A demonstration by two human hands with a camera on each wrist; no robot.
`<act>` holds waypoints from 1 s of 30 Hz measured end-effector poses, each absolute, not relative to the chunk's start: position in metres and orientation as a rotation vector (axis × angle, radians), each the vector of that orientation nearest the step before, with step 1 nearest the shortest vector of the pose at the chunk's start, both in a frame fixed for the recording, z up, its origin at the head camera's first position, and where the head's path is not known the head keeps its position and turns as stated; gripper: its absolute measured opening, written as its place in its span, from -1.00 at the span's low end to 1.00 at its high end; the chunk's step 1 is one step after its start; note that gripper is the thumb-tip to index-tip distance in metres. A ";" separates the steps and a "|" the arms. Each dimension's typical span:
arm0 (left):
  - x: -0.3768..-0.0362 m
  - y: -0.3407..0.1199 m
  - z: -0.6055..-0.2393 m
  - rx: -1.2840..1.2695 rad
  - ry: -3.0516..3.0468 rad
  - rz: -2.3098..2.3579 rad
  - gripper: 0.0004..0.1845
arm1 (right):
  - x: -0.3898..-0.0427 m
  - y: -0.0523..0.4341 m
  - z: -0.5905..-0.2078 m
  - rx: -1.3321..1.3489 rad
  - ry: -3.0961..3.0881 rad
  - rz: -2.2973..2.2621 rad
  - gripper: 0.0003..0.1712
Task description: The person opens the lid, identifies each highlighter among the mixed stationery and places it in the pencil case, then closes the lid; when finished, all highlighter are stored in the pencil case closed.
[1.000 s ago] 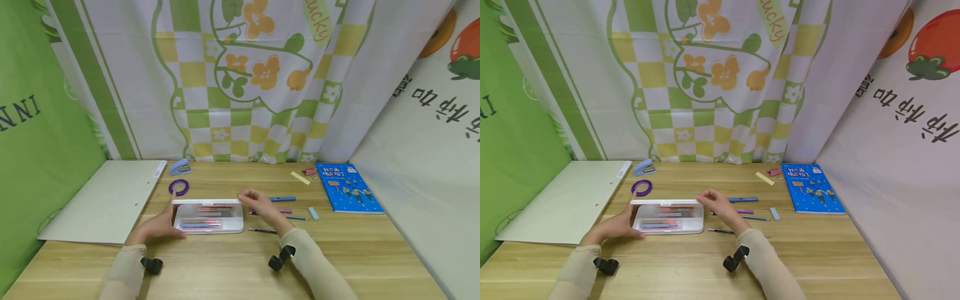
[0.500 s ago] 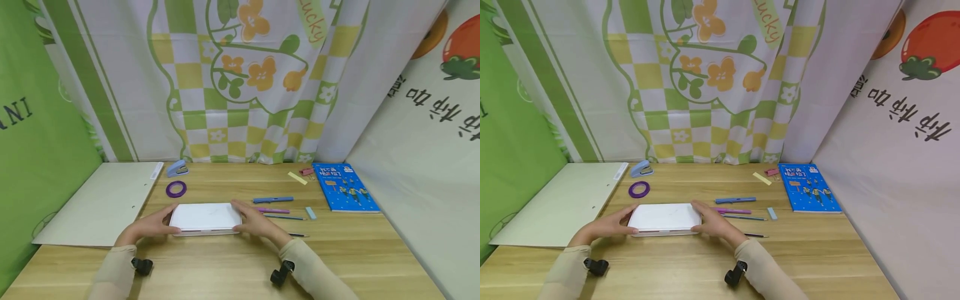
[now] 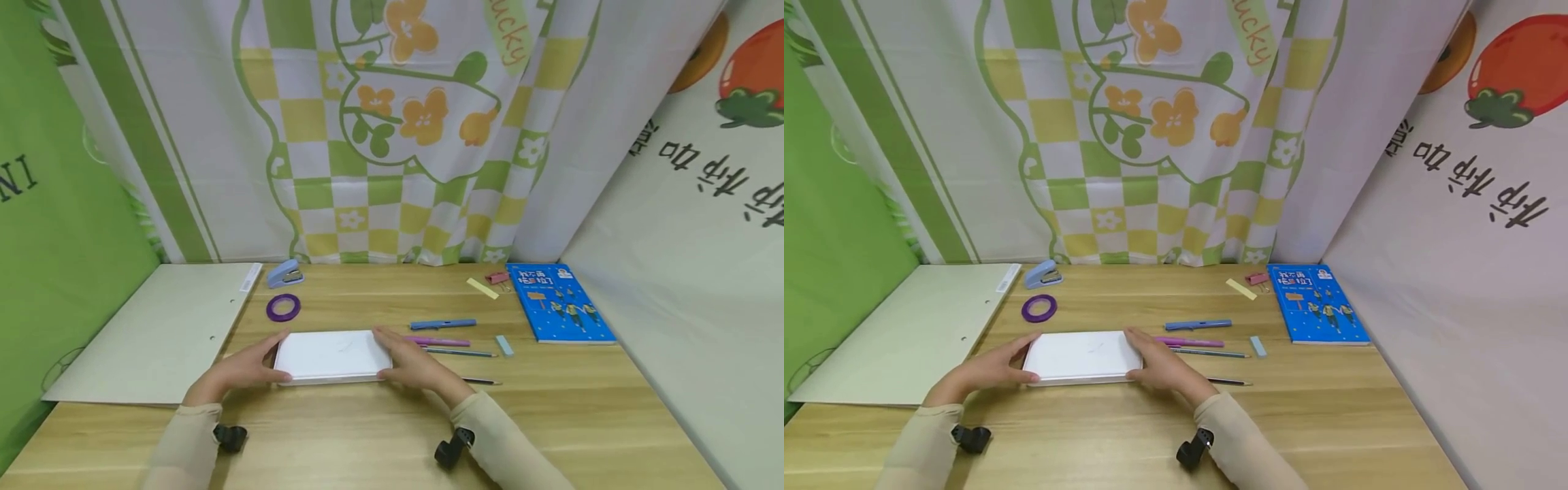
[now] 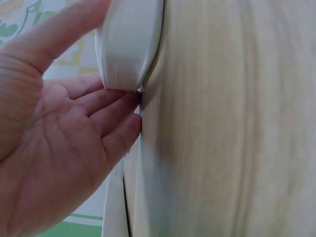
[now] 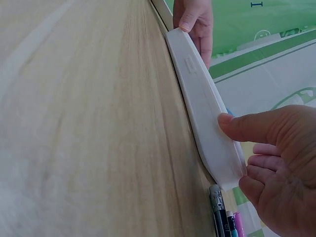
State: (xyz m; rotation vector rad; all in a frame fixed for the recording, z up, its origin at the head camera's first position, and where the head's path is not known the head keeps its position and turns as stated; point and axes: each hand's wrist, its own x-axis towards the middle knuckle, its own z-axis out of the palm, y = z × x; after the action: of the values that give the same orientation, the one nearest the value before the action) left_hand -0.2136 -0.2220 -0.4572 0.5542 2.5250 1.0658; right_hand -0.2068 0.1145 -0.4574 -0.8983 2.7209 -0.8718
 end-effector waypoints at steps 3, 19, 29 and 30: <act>-0.216 -0.222 -0.459 0.604 2.529 1.059 0.07 | -0.207 0.114 -0.458 -0.872 2.720 -0.885 -0.07; -0.210 -0.216 -0.442 0.738 2.630 0.893 0.05 | -0.206 0.178 -0.451 -0.790 2.630 -1.194 -0.17; -0.203 -0.220 -0.412 0.892 3.062 0.506 -0.03 | -0.200 0.283 -0.412 -0.515 3.049 -0.798 -0.12; -0.203 -0.221 -0.412 0.907 3.116 0.447 -0.02 | -0.200 0.291 -0.407 -0.489 3.080 -0.740 -0.11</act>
State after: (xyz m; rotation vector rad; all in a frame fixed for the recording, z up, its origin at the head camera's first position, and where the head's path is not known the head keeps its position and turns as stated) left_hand -0.2034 -0.2209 -0.4119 0.9069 3.1162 0.4472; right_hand -0.2001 0.2914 -0.4071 -0.4891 3.0803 -0.7400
